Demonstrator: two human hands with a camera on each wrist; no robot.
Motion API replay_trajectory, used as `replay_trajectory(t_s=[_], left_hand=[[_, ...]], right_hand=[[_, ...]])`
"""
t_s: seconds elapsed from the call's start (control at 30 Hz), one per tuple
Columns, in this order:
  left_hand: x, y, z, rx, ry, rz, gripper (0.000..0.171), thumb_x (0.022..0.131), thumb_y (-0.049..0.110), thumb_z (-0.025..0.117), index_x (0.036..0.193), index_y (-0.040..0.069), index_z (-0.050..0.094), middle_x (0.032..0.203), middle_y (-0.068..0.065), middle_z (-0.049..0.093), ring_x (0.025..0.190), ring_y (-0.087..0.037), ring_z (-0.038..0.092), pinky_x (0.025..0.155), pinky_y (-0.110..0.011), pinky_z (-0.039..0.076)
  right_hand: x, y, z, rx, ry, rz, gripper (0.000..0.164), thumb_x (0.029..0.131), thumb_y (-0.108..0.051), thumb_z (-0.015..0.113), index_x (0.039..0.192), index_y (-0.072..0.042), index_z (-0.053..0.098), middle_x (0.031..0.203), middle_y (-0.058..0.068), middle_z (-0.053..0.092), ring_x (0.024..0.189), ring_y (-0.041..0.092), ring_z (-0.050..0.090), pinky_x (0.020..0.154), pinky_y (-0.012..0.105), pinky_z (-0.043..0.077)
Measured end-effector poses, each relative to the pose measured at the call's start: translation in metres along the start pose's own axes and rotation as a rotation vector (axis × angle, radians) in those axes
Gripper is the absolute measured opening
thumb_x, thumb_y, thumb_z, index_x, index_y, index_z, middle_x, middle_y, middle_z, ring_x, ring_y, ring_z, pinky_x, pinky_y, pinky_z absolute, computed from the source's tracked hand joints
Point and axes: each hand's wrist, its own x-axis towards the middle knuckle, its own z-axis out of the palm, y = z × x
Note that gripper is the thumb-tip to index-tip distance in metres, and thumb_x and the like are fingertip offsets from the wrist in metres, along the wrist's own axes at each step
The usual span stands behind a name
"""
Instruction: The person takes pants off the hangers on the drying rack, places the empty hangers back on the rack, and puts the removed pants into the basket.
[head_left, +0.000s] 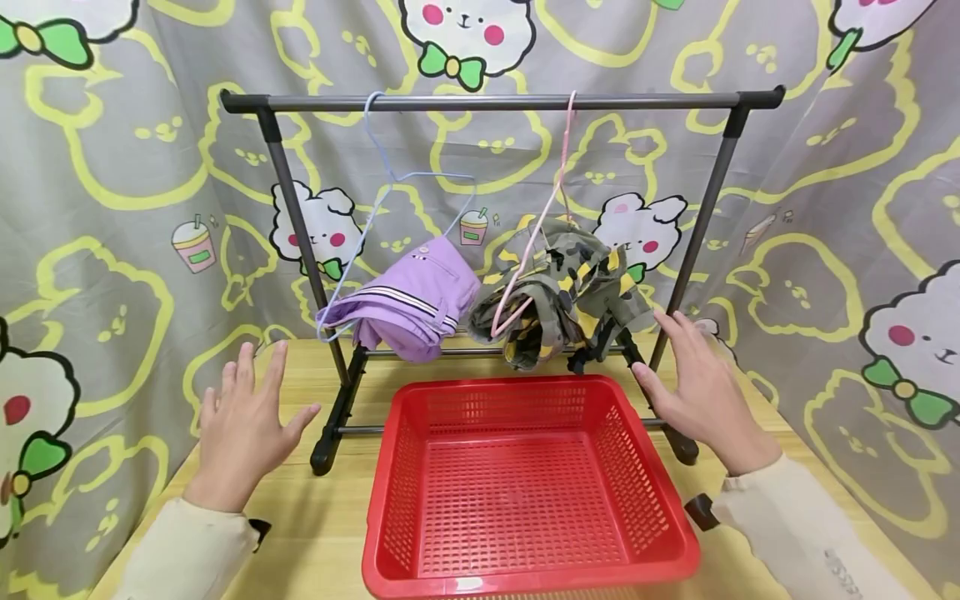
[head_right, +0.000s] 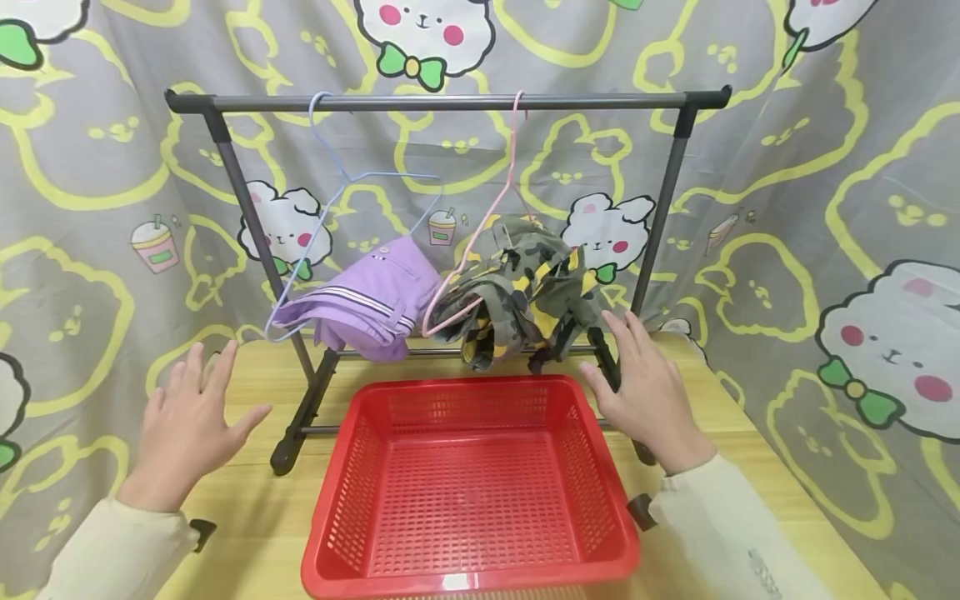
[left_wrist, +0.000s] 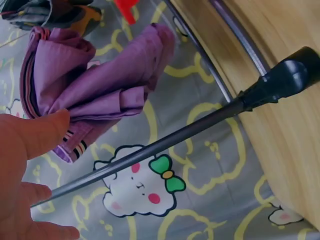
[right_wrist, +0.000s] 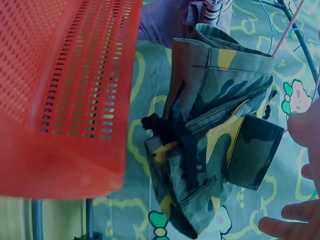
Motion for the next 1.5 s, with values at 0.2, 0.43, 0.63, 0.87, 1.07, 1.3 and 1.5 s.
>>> replay_trajectory(t_s=[0.2, 0.43, 0.63, 0.87, 1.07, 1.3, 1.5], left_hand=[[0.016, 0.004, 0.0, -0.065, -0.019, -0.025, 0.095, 0.088, 0.041, 0.07, 0.156, 0.011, 0.01, 0.153, -0.034, 0.01, 0.13, -0.058, 0.024, 0.094, -0.075, 0.022], [0.032, 0.002, -0.004, -0.134, -0.06, -0.047, 0.096, 0.091, 0.045, 0.063, 0.156, 0.01, 0.002, 0.153, -0.034, 0.009, 0.12, -0.062, 0.034, 0.08, -0.073, 0.036], [0.049, 0.001, -0.007, -0.267, -0.178, -0.062, 0.098, 0.093, 0.051, 0.057, 0.154, 0.008, -0.007, 0.15, -0.036, 0.02, 0.126, -0.06, 0.029, 0.097, -0.071, 0.027], [0.063, -0.004, -0.008, -0.425, -0.215, -0.117, 0.096, 0.095, 0.051, 0.053, 0.154, 0.01, -0.01, 0.15, -0.034, 0.023, 0.125, -0.055, 0.038, 0.095, -0.066, 0.036], [0.074, -0.003, -0.01, -0.504, -0.267, -0.162, 0.095, 0.095, 0.048, 0.055, 0.154, 0.015, -0.012, 0.154, -0.029, 0.018, 0.129, -0.053, 0.035, 0.096, -0.066, 0.034], [0.086, -0.001, -0.008, -0.506, -0.295, -0.19, 0.095, 0.096, 0.044, 0.055, 0.153, 0.02, -0.017, 0.155, -0.026, 0.017, 0.129, -0.051, 0.036, 0.098, -0.067, 0.031], [0.097, -0.001, -0.004, -0.533, -0.29, -0.189, 0.095, 0.095, 0.027, 0.058, 0.153, 0.019, -0.018, 0.155, -0.028, 0.015, 0.129, -0.052, 0.036, 0.098, -0.065, 0.033]], right_hand=[[0.014, -0.008, -0.004, 0.047, 0.034, -0.055, 0.067, 0.095, -0.032, 0.06, 0.148, -0.004, 0.032, 0.143, 0.026, 0.039, 0.121, 0.045, 0.044, 0.091, 0.066, 0.035], [0.03, -0.021, -0.003, 0.12, 0.021, -0.011, 0.064, 0.097, -0.034, 0.056, 0.148, -0.006, 0.03, 0.134, 0.027, 0.046, 0.109, 0.042, 0.054, 0.085, 0.064, 0.038], [0.038, -0.031, 0.001, 0.186, 0.031, -0.022, 0.063, 0.096, -0.029, 0.06, 0.148, -0.008, 0.032, 0.143, 0.022, 0.041, 0.111, 0.041, 0.055, 0.086, 0.063, 0.04], [0.045, -0.042, 0.004, 0.241, 0.024, -0.032, 0.06, 0.096, -0.027, 0.06, 0.146, -0.006, 0.035, 0.144, 0.021, 0.041, 0.108, 0.04, 0.057, 0.086, 0.062, 0.041], [0.054, -0.048, 0.007, 0.281, 0.024, -0.036, 0.055, 0.096, -0.025, 0.059, 0.144, -0.007, 0.037, 0.136, 0.021, 0.049, 0.105, 0.036, 0.06, 0.082, 0.055, 0.045], [0.065, -0.055, 0.01, 0.349, 0.031, -0.043, 0.054, 0.096, -0.024, 0.059, 0.143, -0.006, 0.038, 0.134, 0.022, 0.051, 0.102, 0.033, 0.062, 0.078, 0.049, 0.048], [0.071, -0.067, 0.012, 0.402, 0.036, -0.022, 0.053, 0.097, -0.024, 0.059, 0.142, -0.005, 0.039, 0.132, 0.02, 0.053, 0.099, 0.031, 0.063, 0.078, 0.047, 0.05]])
